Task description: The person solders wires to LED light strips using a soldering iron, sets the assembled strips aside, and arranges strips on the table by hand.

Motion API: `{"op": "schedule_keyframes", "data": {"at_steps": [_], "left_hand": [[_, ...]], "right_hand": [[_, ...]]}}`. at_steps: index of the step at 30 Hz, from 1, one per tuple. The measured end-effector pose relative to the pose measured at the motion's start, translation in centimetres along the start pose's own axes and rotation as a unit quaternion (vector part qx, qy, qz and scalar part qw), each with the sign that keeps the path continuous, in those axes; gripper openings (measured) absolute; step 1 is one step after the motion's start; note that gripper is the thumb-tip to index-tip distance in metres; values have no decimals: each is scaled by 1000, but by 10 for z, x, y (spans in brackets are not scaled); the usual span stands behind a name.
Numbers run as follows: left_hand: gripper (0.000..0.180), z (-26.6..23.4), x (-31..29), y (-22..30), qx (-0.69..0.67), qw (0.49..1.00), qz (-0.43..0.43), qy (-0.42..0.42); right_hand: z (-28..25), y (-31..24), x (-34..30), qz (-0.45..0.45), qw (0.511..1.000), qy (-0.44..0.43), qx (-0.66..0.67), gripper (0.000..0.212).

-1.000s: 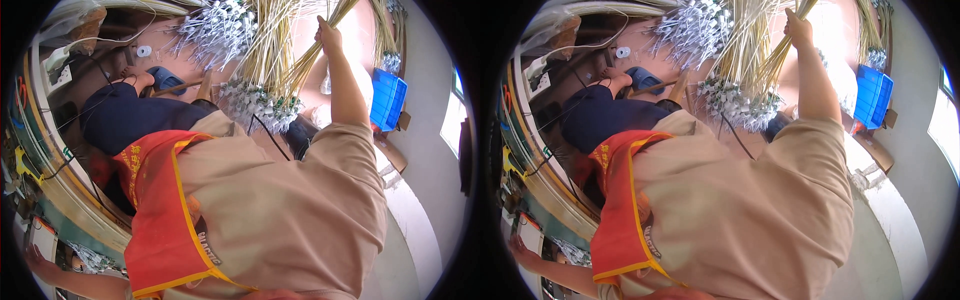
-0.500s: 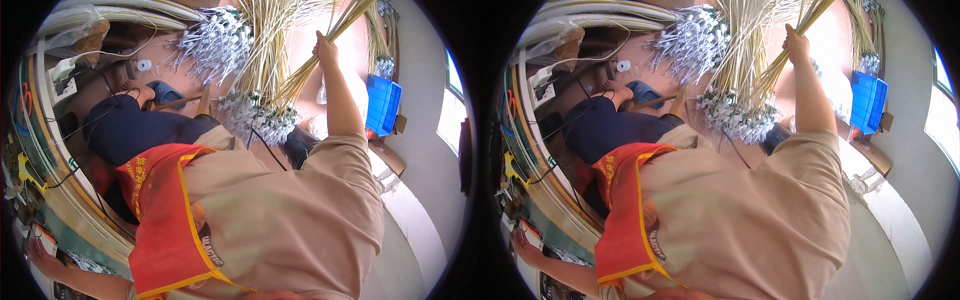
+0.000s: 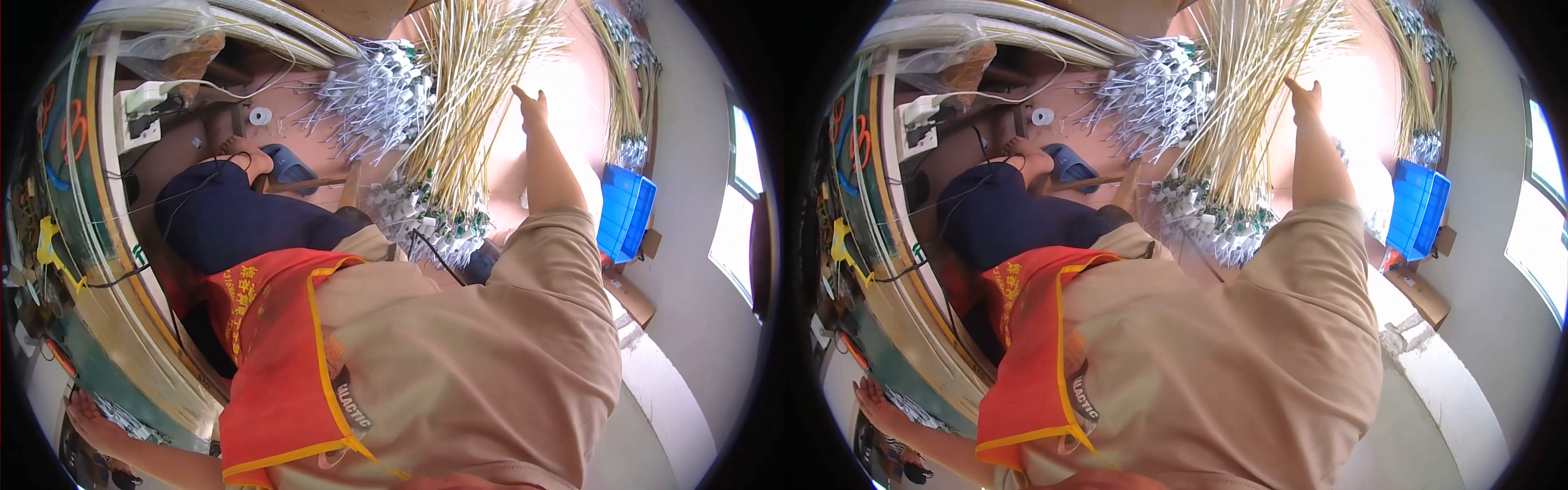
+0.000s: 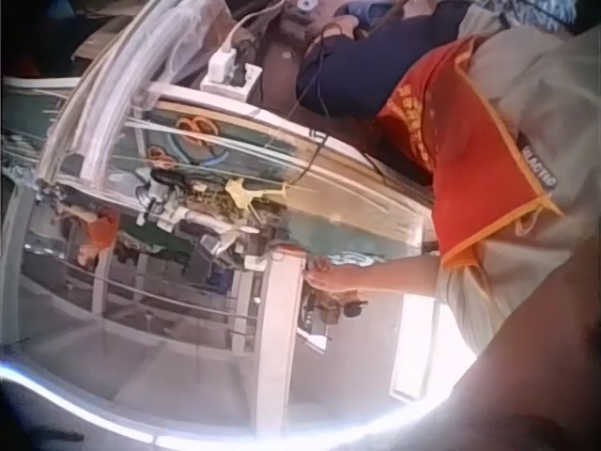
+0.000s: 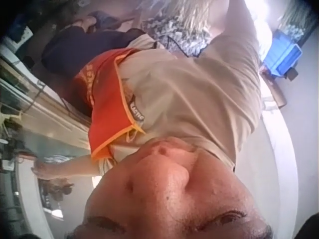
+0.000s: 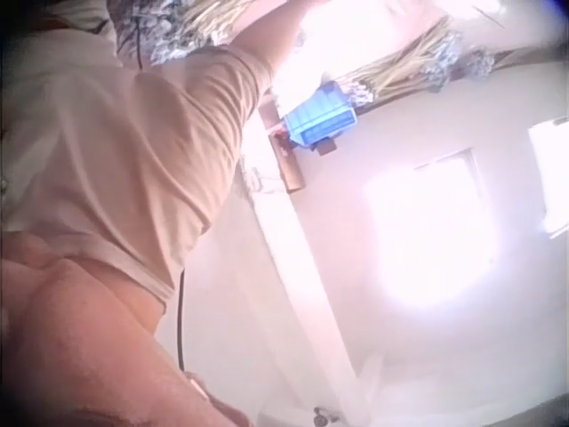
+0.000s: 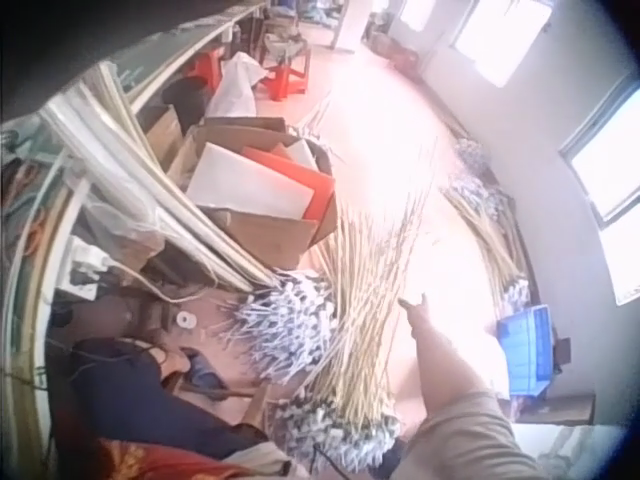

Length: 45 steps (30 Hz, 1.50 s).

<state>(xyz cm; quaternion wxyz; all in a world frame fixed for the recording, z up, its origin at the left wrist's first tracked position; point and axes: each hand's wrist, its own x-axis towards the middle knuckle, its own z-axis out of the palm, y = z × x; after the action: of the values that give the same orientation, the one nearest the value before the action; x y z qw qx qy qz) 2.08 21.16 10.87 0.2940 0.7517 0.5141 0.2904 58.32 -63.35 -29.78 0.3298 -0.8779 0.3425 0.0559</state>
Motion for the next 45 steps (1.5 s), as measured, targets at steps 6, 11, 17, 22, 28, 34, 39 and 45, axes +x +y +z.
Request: {"op": "schedule_keyframes", "data": {"at_steps": [6, 11, 17, 22, 28, 34, 39, 45], "left_hand": [[55, -13, -46, -47, 189, 977, 92, -41], [45, 8, -107, -48, 13, 998, -39, 45], [44, 37, -166, -44, 55, 997, -59, -5], [45, 49, -206, -54, 149, 986, 41, -59], [44, 40, -224, -74, 133, 987, 73, -44], [43, 14, -249, -94, 108, 990, 86, -42], [42, -5, -267, -97, 89, 991, 86, -41], [43, -9, -269, -84, 78, 991, 95, -56]], "right_hand": [[55, 48, -21, -6, 986, -165, 39, 95], [96, 54, -62, -117, 967, -219, -65, 78], [116, -50, -143, -230, 939, -254, 18, 57], [116, -191, -276, -414, 856, -307, 45, 40], [94, -311, -484, -532, 750, -376, 117, 41], [114, -366, -616, -659, 612, -436, -34, 37], [146, -397, -663, -582, 641, -475, -159, 38], [165, -407, -665, -530, 659, -525, -96, 33]]}}
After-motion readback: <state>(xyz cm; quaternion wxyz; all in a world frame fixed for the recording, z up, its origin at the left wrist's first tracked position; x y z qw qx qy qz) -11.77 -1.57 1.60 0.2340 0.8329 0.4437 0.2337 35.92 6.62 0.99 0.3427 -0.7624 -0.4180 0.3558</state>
